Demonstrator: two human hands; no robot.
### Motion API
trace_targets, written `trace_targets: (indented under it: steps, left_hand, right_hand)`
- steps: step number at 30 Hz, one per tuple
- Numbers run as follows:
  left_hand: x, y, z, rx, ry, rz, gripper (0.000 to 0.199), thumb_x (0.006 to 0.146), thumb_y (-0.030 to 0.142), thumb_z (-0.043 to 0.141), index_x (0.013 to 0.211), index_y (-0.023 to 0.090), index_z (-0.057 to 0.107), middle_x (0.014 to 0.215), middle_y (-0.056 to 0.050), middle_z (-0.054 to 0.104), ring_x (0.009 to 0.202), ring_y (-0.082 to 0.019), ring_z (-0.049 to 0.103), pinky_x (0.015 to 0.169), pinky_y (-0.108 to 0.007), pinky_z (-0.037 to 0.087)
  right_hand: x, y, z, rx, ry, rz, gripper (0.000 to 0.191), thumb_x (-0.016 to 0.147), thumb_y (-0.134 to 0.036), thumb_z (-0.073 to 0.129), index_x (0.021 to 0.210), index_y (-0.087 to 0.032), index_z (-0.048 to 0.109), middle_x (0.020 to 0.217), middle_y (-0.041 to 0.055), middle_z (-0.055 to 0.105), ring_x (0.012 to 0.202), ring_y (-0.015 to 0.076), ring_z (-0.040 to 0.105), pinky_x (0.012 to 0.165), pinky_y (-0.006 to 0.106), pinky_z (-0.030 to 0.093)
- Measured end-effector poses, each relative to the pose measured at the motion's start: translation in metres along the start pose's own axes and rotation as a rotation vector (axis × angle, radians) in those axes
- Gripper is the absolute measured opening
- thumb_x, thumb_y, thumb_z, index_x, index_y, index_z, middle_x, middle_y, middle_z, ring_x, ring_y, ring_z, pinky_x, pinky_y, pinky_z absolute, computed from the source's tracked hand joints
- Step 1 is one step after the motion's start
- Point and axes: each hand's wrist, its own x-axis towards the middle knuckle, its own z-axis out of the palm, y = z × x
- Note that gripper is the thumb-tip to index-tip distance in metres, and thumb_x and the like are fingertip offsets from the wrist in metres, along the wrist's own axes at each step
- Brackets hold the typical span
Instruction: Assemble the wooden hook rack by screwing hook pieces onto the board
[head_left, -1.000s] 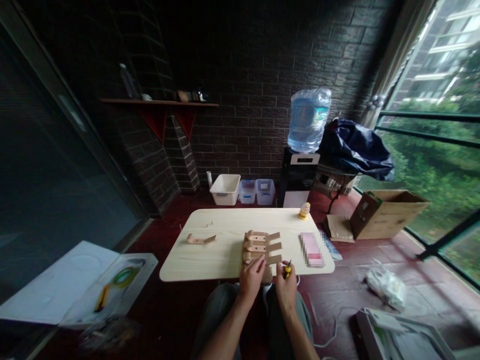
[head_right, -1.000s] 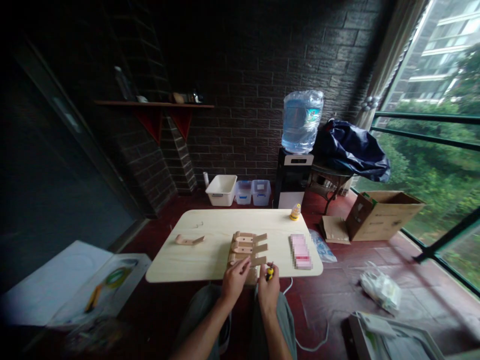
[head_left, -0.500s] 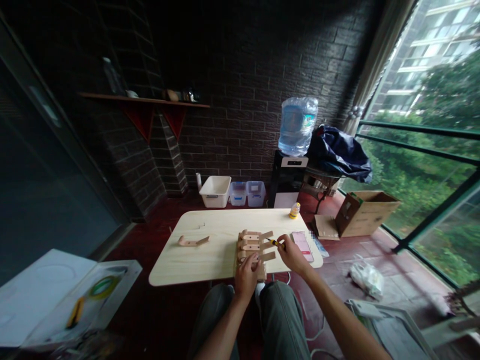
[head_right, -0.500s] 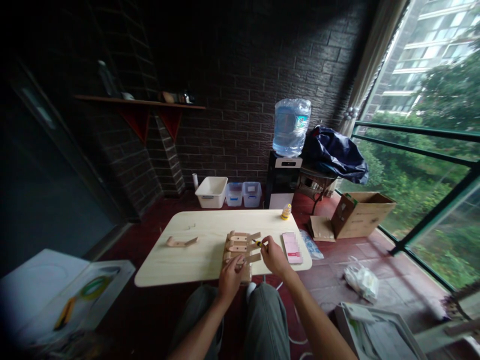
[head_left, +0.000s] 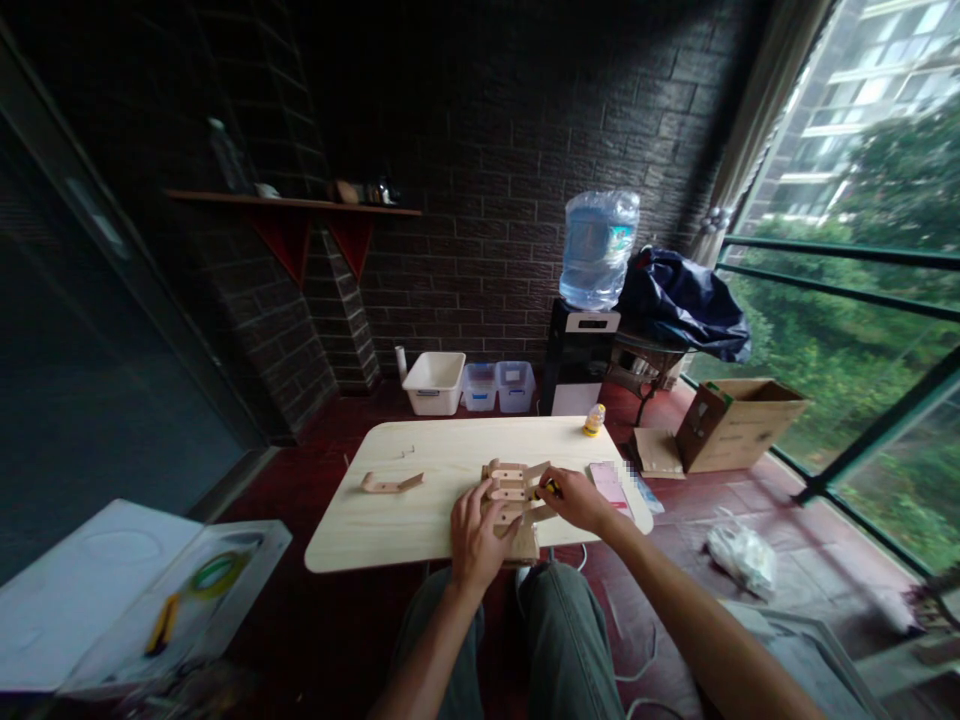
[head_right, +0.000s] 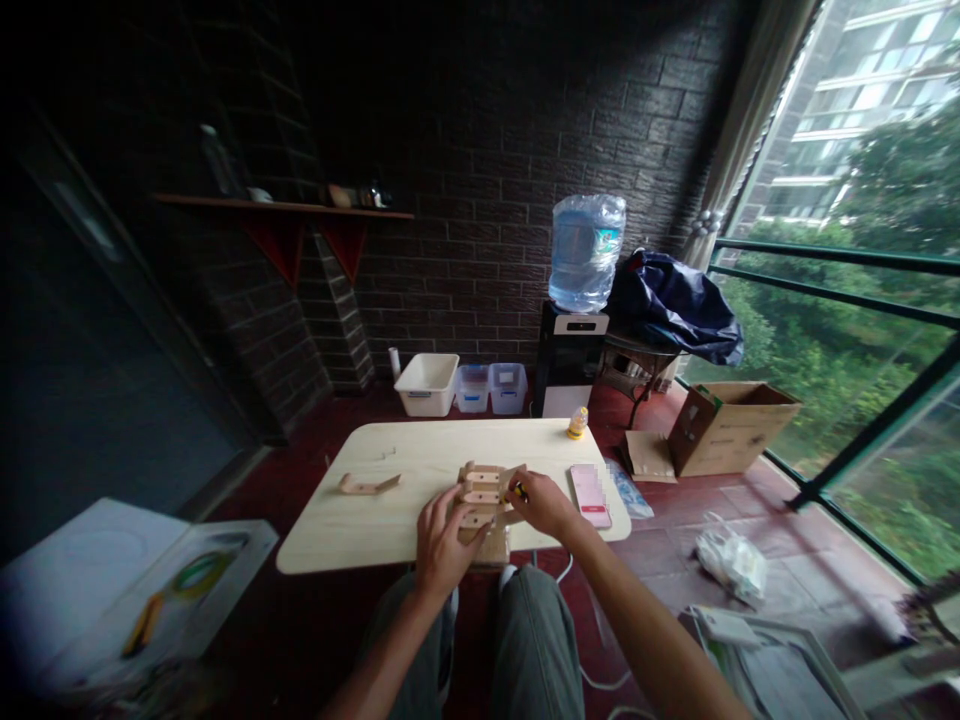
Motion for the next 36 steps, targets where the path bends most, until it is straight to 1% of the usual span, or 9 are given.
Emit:
trace_targets:
  steps: [3, 6, 10, 14, 18, 22, 27, 32, 36]
  left_hand:
    - [0.007, 0.006, 0.002, -0.004, -0.09, -0.035, 0.018, 0.09, 0.041, 0.072, 0.102, 0.027, 0.076, 0.126, -0.009, 0.071, 0.117, -0.028, 0.066, 0.105, -0.041, 0.051]
    - [-0.006, 0.015, 0.015, -0.071, -0.267, -0.125, 0.021, 0.099, 0.039, 0.06, 0.104, 0.026, 0.076, 0.104, -0.006, 0.079, 0.092, -0.02, 0.074, 0.083, -0.028, 0.056]
    - [-0.019, 0.025, 0.035, -0.004, -0.369, -0.267, 0.029, 0.1, 0.039, 0.058, 0.117, 0.025, 0.077, 0.096, -0.008, 0.081, 0.089, -0.022, 0.077, 0.073, -0.026, 0.055]
    - [-0.011, 0.027, 0.046, 0.064, -0.388, -0.32, 0.031, 0.099, 0.04, 0.059, 0.119, 0.025, 0.077, 0.102, -0.01, 0.082, 0.091, -0.024, 0.078, 0.072, -0.027, 0.055]
    - [-0.004, 0.022, 0.051, 0.025, -0.401, -0.32, 0.027, 0.1, 0.037, 0.057, 0.11, 0.028, 0.08, 0.101, -0.007, 0.083, 0.092, -0.021, 0.078, 0.073, -0.025, 0.055]
    - [-0.007, 0.016, 0.056, -0.012, -0.369, -0.305, 0.024, 0.099, 0.033, 0.059, 0.108, 0.028, 0.081, 0.102, -0.007, 0.083, 0.093, -0.02, 0.078, 0.076, -0.025, 0.056]
    - [-0.008, 0.015, 0.057, 0.031, -0.351, -0.332, 0.02, 0.096, 0.034, 0.064, 0.1, 0.03, 0.083, 0.091, -0.007, 0.083, 0.084, -0.02, 0.078, 0.068, -0.023, 0.053]
    - [-0.007, 0.014, 0.055, 0.048, -0.361, -0.355, 0.021, 0.096, 0.036, 0.063, 0.103, 0.031, 0.083, 0.092, -0.006, 0.083, 0.083, -0.02, 0.077, 0.066, -0.024, 0.051]
    - [-0.008, 0.01, 0.057, 0.082, -0.366, -0.351, 0.024, 0.097, 0.037, 0.061, 0.098, 0.031, 0.084, 0.087, -0.006, 0.082, 0.078, -0.019, 0.076, 0.064, -0.023, 0.049]
  right_hand:
    - [0.0, 0.001, 0.0, -0.002, 0.001, -0.014, 0.012, 0.093, -0.026, 0.061, 0.096, -0.02, 0.07, 0.092, 0.0059, 0.075, 0.08, 0.0175, 0.066, 0.072, 0.026, 0.045]
    - [-0.001, 0.006, 0.003, -0.002, -0.002, -0.011, 0.012, 0.093, -0.026, 0.061, 0.096, -0.02, 0.07, 0.093, 0.006, 0.075, 0.081, 0.0175, 0.067, 0.073, 0.027, 0.045]
    - [-0.002, 0.012, 0.007, -0.011, -0.012, 0.022, 0.012, 0.092, -0.028, 0.062, 0.096, -0.02, 0.071, 0.094, 0.0062, 0.076, 0.082, 0.0183, 0.067, 0.074, 0.027, 0.045]
    - [-0.003, 0.014, 0.008, 0.002, -0.017, 0.008, 0.011, 0.091, -0.028, 0.064, 0.095, -0.02, 0.071, 0.093, 0.006, 0.075, 0.082, 0.0183, 0.067, 0.074, 0.027, 0.045]
    - [-0.003, 0.013, 0.007, 0.018, -0.028, 0.008, 0.009, 0.09, -0.026, 0.066, 0.094, -0.02, 0.07, 0.093, 0.0053, 0.075, 0.081, 0.0174, 0.066, 0.073, 0.026, 0.045]
    - [0.0, 0.012, 0.007, 0.003, -0.043, 0.006, 0.008, 0.089, -0.026, 0.067, 0.094, -0.02, 0.07, 0.092, 0.0053, 0.075, 0.083, 0.0182, 0.067, 0.074, 0.026, 0.045]
    - [0.006, 0.009, 0.01, -0.056, -0.088, -0.036, 0.01, 0.091, -0.027, 0.065, 0.095, -0.019, 0.07, 0.095, 0.0074, 0.076, 0.085, 0.0193, 0.068, 0.074, 0.027, 0.045]
    - [0.011, 0.004, 0.016, -0.123, -0.131, -0.046, 0.012, 0.092, -0.026, 0.063, 0.098, -0.019, 0.07, 0.095, 0.0081, 0.076, 0.086, 0.0195, 0.069, 0.075, 0.026, 0.045]
    - [0.017, -0.004, 0.014, -0.184, -0.189, -0.109, 0.014, 0.093, -0.023, 0.063, 0.104, -0.018, 0.07, 0.1, 0.0091, 0.075, 0.092, 0.0206, 0.069, 0.079, 0.027, 0.047]
